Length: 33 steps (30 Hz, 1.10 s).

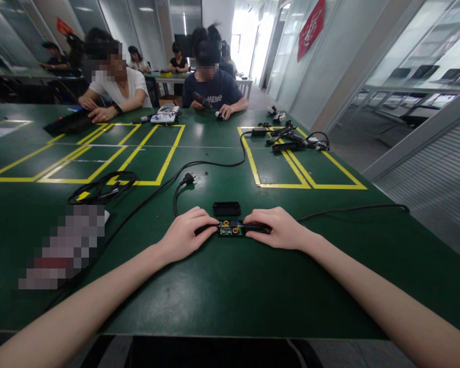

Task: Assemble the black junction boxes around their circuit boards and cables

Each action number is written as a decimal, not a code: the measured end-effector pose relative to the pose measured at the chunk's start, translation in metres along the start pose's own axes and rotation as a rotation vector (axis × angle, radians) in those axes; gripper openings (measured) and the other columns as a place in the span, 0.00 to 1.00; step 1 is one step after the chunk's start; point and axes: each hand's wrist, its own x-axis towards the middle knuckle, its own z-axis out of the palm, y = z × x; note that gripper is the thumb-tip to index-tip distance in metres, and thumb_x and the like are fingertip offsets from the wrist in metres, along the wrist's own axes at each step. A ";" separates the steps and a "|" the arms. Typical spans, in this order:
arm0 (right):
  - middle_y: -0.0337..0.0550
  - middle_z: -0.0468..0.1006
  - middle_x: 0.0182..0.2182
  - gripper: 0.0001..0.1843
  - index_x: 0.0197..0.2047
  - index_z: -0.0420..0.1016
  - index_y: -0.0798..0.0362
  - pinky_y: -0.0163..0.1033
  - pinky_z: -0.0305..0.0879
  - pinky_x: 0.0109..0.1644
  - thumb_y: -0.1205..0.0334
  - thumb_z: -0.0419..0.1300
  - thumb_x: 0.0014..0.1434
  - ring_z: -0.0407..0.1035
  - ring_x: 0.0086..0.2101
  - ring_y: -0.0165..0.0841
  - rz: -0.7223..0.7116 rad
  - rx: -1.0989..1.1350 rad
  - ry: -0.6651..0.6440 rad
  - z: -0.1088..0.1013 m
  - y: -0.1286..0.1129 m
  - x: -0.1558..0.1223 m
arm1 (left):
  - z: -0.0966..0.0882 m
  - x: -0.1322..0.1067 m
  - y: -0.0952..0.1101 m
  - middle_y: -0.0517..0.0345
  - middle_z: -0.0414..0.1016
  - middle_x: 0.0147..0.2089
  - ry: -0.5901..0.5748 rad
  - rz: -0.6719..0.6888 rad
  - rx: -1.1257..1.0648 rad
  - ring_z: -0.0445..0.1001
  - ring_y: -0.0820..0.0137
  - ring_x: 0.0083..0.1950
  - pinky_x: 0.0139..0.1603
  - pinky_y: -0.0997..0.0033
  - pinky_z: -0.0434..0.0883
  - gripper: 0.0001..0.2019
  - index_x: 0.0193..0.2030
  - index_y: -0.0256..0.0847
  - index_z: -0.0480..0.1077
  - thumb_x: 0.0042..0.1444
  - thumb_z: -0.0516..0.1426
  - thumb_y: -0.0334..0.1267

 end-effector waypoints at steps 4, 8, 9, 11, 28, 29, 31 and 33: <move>0.43 0.82 0.35 0.11 0.47 0.78 0.54 0.35 0.64 0.33 0.55 0.61 0.72 0.74 0.29 0.31 -0.023 0.000 0.005 0.000 0.001 0.001 | 0.001 0.000 -0.002 0.51 0.81 0.42 0.007 0.016 -0.015 0.77 0.64 0.45 0.45 0.64 0.77 0.10 0.50 0.39 0.80 0.72 0.57 0.37; 0.44 0.82 0.34 0.14 0.46 0.79 0.54 0.35 0.64 0.34 0.52 0.59 0.73 0.75 0.30 0.32 -0.040 -0.002 0.006 0.000 0.001 0.001 | 0.002 -0.001 -0.003 0.52 0.81 0.43 -0.006 0.008 -0.011 0.78 0.64 0.45 0.46 0.64 0.77 0.10 0.50 0.40 0.80 0.73 0.57 0.38; 0.44 0.82 0.34 0.14 0.46 0.79 0.54 0.35 0.64 0.34 0.51 0.59 0.74 0.75 0.30 0.32 -0.043 -0.003 0.006 0.000 0.001 0.001 | 0.002 -0.002 -0.003 0.52 0.81 0.43 -0.009 0.008 -0.007 0.78 0.64 0.45 0.46 0.64 0.77 0.10 0.50 0.40 0.80 0.73 0.57 0.38; 0.45 0.82 0.35 0.16 0.46 0.79 0.54 0.36 0.65 0.35 0.51 0.57 0.75 0.75 0.32 0.33 -0.059 -0.009 0.013 0.000 0.002 0.002 | 0.002 -0.002 -0.003 0.52 0.81 0.43 -0.015 0.008 0.001 0.78 0.64 0.45 0.46 0.64 0.77 0.10 0.50 0.40 0.80 0.73 0.57 0.37; 0.49 0.83 0.40 0.14 0.41 0.82 0.53 0.41 0.73 0.43 0.59 0.56 0.75 0.76 0.40 0.37 -0.124 0.011 0.025 -0.001 0.001 0.004 | -0.002 0.002 0.000 0.51 0.80 0.41 -0.061 0.092 0.129 0.76 0.63 0.43 0.42 0.65 0.76 0.11 0.46 0.37 0.78 0.72 0.54 0.34; 0.49 0.83 0.40 0.14 0.41 0.81 0.53 0.41 0.73 0.43 0.59 0.56 0.75 0.76 0.40 0.37 -0.127 0.002 0.029 -0.001 0.000 0.004 | -0.002 0.003 0.000 0.51 0.79 0.41 -0.070 0.100 0.143 0.76 0.64 0.43 0.42 0.65 0.76 0.11 0.47 0.38 0.78 0.72 0.53 0.33; 0.49 0.83 0.39 0.14 0.40 0.81 0.53 0.41 0.73 0.43 0.60 0.56 0.75 0.76 0.39 0.37 -0.134 -0.019 0.035 -0.001 0.000 0.004 | -0.003 0.003 0.000 0.51 0.79 0.42 -0.086 0.111 0.169 0.76 0.64 0.42 0.41 0.66 0.75 0.11 0.47 0.38 0.78 0.72 0.53 0.33; 0.49 0.83 0.39 0.15 0.39 0.80 0.53 0.41 0.73 0.42 0.61 0.55 0.75 0.76 0.39 0.37 -0.141 -0.040 0.039 0.000 -0.001 0.004 | -0.004 0.003 0.000 0.51 0.79 0.42 -0.101 0.119 0.195 0.77 0.64 0.42 0.41 0.66 0.76 0.11 0.48 0.38 0.78 0.72 0.53 0.34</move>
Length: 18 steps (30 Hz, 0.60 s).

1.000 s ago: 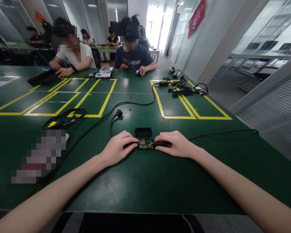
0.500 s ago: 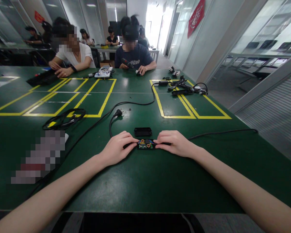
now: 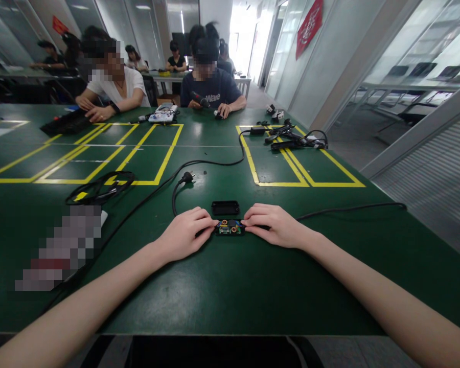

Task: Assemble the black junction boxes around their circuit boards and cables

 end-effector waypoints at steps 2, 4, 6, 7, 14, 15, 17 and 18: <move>0.48 0.83 0.39 0.16 0.39 0.80 0.53 0.41 0.73 0.42 0.61 0.55 0.76 0.75 0.38 0.36 -0.010 -0.020 0.003 0.001 0.000 0.000 | 0.000 0.000 0.000 0.50 0.79 0.42 -0.011 0.011 0.036 0.77 0.64 0.42 0.41 0.66 0.75 0.12 0.49 0.39 0.78 0.72 0.53 0.34; 0.48 0.82 0.38 0.16 0.39 0.80 0.53 0.41 0.73 0.42 0.61 0.54 0.76 0.75 0.38 0.36 -0.020 -0.036 0.012 0.002 0.000 0.001 | 0.001 0.000 0.000 0.50 0.80 0.43 -0.007 0.019 0.064 0.77 0.63 0.42 0.41 0.65 0.76 0.12 0.51 0.39 0.78 0.72 0.52 0.34; 0.48 0.82 0.38 0.16 0.38 0.80 0.54 0.41 0.72 0.41 0.61 0.54 0.76 0.75 0.38 0.36 -0.028 -0.043 0.019 0.002 0.000 0.001 | 0.001 -0.001 0.000 0.50 0.80 0.43 0.017 0.015 0.056 0.77 0.63 0.43 0.42 0.64 0.76 0.12 0.53 0.38 0.77 0.72 0.53 0.33; 0.48 0.82 0.38 0.15 0.38 0.79 0.54 0.41 0.72 0.41 0.62 0.55 0.76 0.75 0.38 0.36 -0.029 -0.044 0.020 0.002 0.000 0.001 | 0.001 -0.001 0.001 0.50 0.80 0.44 0.031 0.011 0.041 0.77 0.63 0.43 0.42 0.64 0.76 0.12 0.54 0.37 0.77 0.72 0.53 0.33; 0.48 0.82 0.38 0.08 0.42 0.79 0.54 0.41 0.72 0.41 0.64 0.58 0.71 0.75 0.37 0.37 -0.041 -0.050 0.036 0.004 -0.001 0.002 | 0.001 0.000 0.001 0.51 0.80 0.40 0.050 0.004 -0.028 0.76 0.64 0.42 0.42 0.65 0.76 0.10 0.43 0.38 0.76 0.72 0.53 0.32; 0.48 0.82 0.37 0.08 0.42 0.79 0.54 0.41 0.72 0.41 0.64 0.59 0.71 0.75 0.37 0.37 -0.042 -0.059 0.058 0.005 0.000 0.003 | 0.000 0.001 0.001 0.51 0.80 0.40 0.041 -0.003 -0.036 0.76 0.64 0.42 0.42 0.65 0.75 0.10 0.41 0.39 0.76 0.71 0.53 0.32; 0.48 0.83 0.37 0.09 0.45 0.80 0.54 0.43 0.72 0.41 0.63 0.58 0.71 0.75 0.37 0.37 -0.022 -0.098 0.122 0.007 0.001 0.004 | -0.001 0.001 0.002 0.51 0.79 0.41 0.023 -0.020 -0.054 0.76 0.64 0.43 0.43 0.65 0.76 0.10 0.40 0.39 0.75 0.70 0.53 0.31; 0.49 0.83 0.38 0.10 0.47 0.81 0.55 0.44 0.72 0.42 0.62 0.58 0.72 0.75 0.37 0.38 0.007 -0.123 0.153 0.008 0.001 0.005 | -0.001 0.001 0.003 0.51 0.79 0.42 0.012 -0.030 -0.062 0.76 0.63 0.44 0.43 0.64 0.76 0.09 0.41 0.39 0.75 0.69 0.53 0.31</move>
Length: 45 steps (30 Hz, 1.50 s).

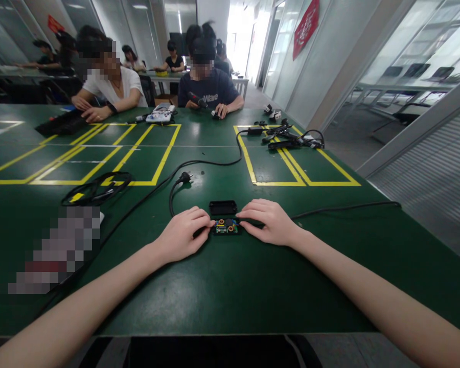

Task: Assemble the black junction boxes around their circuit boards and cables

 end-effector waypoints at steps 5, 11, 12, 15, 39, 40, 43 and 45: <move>0.60 0.79 0.55 0.23 0.65 0.76 0.54 0.56 0.72 0.53 0.55 0.59 0.72 0.73 0.51 0.49 0.196 -0.078 -0.052 0.008 -0.002 0.003 | -0.001 -0.001 0.002 0.50 0.79 0.43 -0.026 -0.044 -0.012 0.77 0.61 0.46 0.45 0.61 0.76 0.06 0.43 0.40 0.75 0.65 0.56 0.32; 0.54 0.81 0.57 0.15 0.52 0.85 0.48 0.58 0.71 0.57 0.59 0.57 0.74 0.74 0.52 0.46 0.277 0.045 -0.129 0.013 -0.001 0.000 | 0.002 -0.002 -0.001 0.50 0.80 0.50 0.042 -0.132 -0.038 0.77 0.57 0.50 0.52 0.55 0.77 0.24 0.64 0.41 0.69 0.62 0.63 0.40; 0.53 0.82 0.55 0.14 0.49 0.86 0.48 0.57 0.72 0.57 0.60 0.57 0.73 0.75 0.51 0.45 0.289 0.079 -0.108 0.013 -0.001 0.000 | 0.002 -0.001 -0.001 0.49 0.80 0.51 0.034 -0.144 -0.018 0.77 0.56 0.51 0.53 0.53 0.76 0.26 0.65 0.41 0.69 0.61 0.64 0.42; 0.51 0.81 0.53 0.11 0.45 0.86 0.48 0.52 0.75 0.56 0.62 0.60 0.70 0.77 0.50 0.42 0.350 0.218 -0.017 0.014 -0.001 0.000 | 0.004 -0.001 -0.002 0.47 0.79 0.54 -0.006 -0.142 0.036 0.76 0.53 0.54 0.54 0.49 0.75 0.23 0.62 0.42 0.73 0.61 0.66 0.45; 0.49 0.82 0.50 0.17 0.54 0.82 0.50 0.47 0.81 0.50 0.67 0.63 0.63 0.79 0.41 0.36 0.542 0.572 0.133 0.021 -0.006 0.002 | 0.005 -0.003 -0.004 0.43 0.81 0.58 0.033 -0.042 0.008 0.79 0.53 0.57 0.58 0.47 0.78 0.18 0.58 0.42 0.79 0.63 0.65 0.41; 0.48 0.83 0.47 0.16 0.53 0.83 0.51 0.47 0.81 0.50 0.66 0.63 0.62 0.79 0.41 0.37 0.553 0.577 0.132 0.020 -0.007 0.002 | 0.005 -0.003 -0.004 0.42 0.81 0.58 0.033 -0.039 0.009 0.79 0.53 0.57 0.58 0.47 0.78 0.18 0.58 0.41 0.79 0.63 0.65 0.41; 0.46 0.86 0.42 0.15 0.52 0.83 0.51 0.47 0.80 0.50 0.64 0.64 0.62 0.80 0.40 0.38 0.589 0.596 0.152 0.019 -0.007 0.003 | 0.005 -0.004 -0.004 0.42 0.80 0.58 0.031 -0.041 0.008 0.79 0.53 0.58 0.58 0.46 0.78 0.17 0.58 0.41 0.79 0.63 0.65 0.41; 0.46 0.86 0.43 0.15 0.51 0.84 0.50 0.47 0.80 0.49 0.63 0.64 0.62 0.80 0.41 0.38 0.601 0.617 0.160 0.018 -0.007 0.004 | 0.005 -0.004 -0.005 0.42 0.80 0.59 0.031 -0.044 0.003 0.78 0.53 0.58 0.59 0.46 0.78 0.17 0.58 0.43 0.79 0.63 0.65 0.41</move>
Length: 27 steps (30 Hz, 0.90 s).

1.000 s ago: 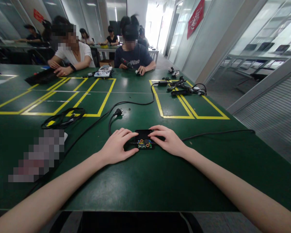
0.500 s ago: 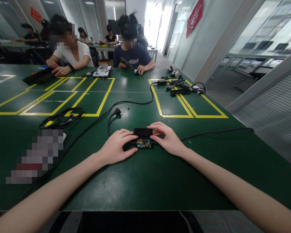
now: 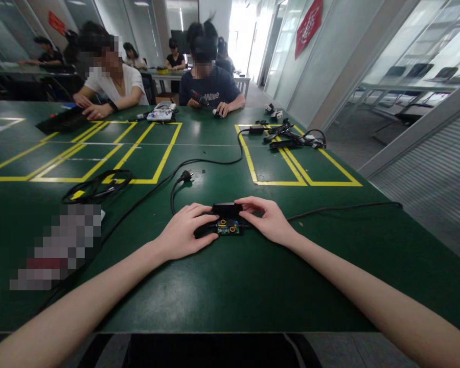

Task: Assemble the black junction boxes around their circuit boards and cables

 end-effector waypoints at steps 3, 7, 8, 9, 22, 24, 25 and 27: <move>0.46 0.86 0.43 0.14 0.51 0.83 0.51 0.47 0.80 0.50 0.62 0.65 0.62 0.80 0.41 0.38 0.008 0.028 -0.007 -0.001 -0.001 0.000 | 0.000 0.000 0.000 0.42 0.80 0.59 0.005 0.004 -0.005 0.78 0.53 0.58 0.59 0.47 0.78 0.18 0.58 0.43 0.79 0.63 0.66 0.41; 0.46 0.86 0.43 0.14 0.50 0.83 0.51 0.48 0.81 0.51 0.62 0.65 0.62 0.80 0.41 0.38 0.006 0.046 -0.015 -0.001 -0.002 -0.001 | 0.000 0.000 0.000 0.43 0.80 0.59 0.013 0.012 -0.003 0.78 0.53 0.58 0.59 0.47 0.78 0.17 0.58 0.43 0.79 0.63 0.65 0.40; 0.46 0.86 0.44 0.14 0.51 0.83 0.51 0.48 0.81 0.52 0.63 0.65 0.62 0.81 0.41 0.38 0.000 0.044 -0.021 -0.002 -0.003 -0.001 | 0.000 0.000 0.000 0.43 0.80 0.59 0.013 0.013 -0.002 0.78 0.53 0.58 0.58 0.47 0.78 0.17 0.58 0.44 0.79 0.63 0.65 0.40; 0.46 0.85 0.44 0.14 0.51 0.82 0.51 0.48 0.81 0.52 0.63 0.64 0.62 0.81 0.42 0.38 -0.007 0.040 -0.027 -0.002 -0.003 -0.001 | 0.000 0.000 0.000 0.43 0.80 0.59 0.012 0.013 0.000 0.78 0.53 0.58 0.58 0.47 0.78 0.17 0.58 0.44 0.79 0.63 0.65 0.40; 0.47 0.86 0.46 0.16 0.54 0.81 0.50 0.48 0.79 0.52 0.52 0.58 0.72 0.81 0.45 0.40 -0.030 -0.035 -0.075 -0.008 -0.009 -0.002 | -0.002 0.001 0.005 0.42 0.76 0.63 -0.008 0.041 0.022 0.76 0.53 0.62 0.61 0.47 0.77 0.13 0.54 0.42 0.78 0.65 0.64 0.38; 0.48 0.86 0.46 0.17 0.54 0.81 0.51 0.47 0.79 0.51 0.51 0.56 0.73 0.81 0.46 0.41 -0.037 -0.071 -0.079 -0.009 -0.010 -0.002 | -0.003 0.001 0.005 0.41 0.76 0.64 -0.015 0.043 0.042 0.76 0.52 0.62 0.60 0.46 0.77 0.12 0.54 0.41 0.78 0.65 0.64 0.38; 0.48 0.86 0.46 0.18 0.54 0.81 0.51 0.47 0.79 0.51 0.51 0.55 0.74 0.81 0.46 0.41 -0.041 -0.081 -0.080 -0.010 -0.011 -0.001 | -0.003 0.001 0.006 0.41 0.75 0.64 -0.018 0.043 0.055 0.76 0.52 0.62 0.60 0.46 0.77 0.12 0.53 0.41 0.78 0.65 0.63 0.38; 0.49 0.86 0.45 0.18 0.54 0.81 0.52 0.47 0.78 0.51 0.51 0.55 0.74 0.82 0.46 0.41 -0.040 -0.070 -0.084 -0.010 -0.011 -0.001 | -0.004 0.001 0.007 0.41 0.74 0.65 -0.028 0.045 0.084 0.75 0.52 0.62 0.60 0.46 0.77 0.11 0.52 0.41 0.78 0.65 0.63 0.38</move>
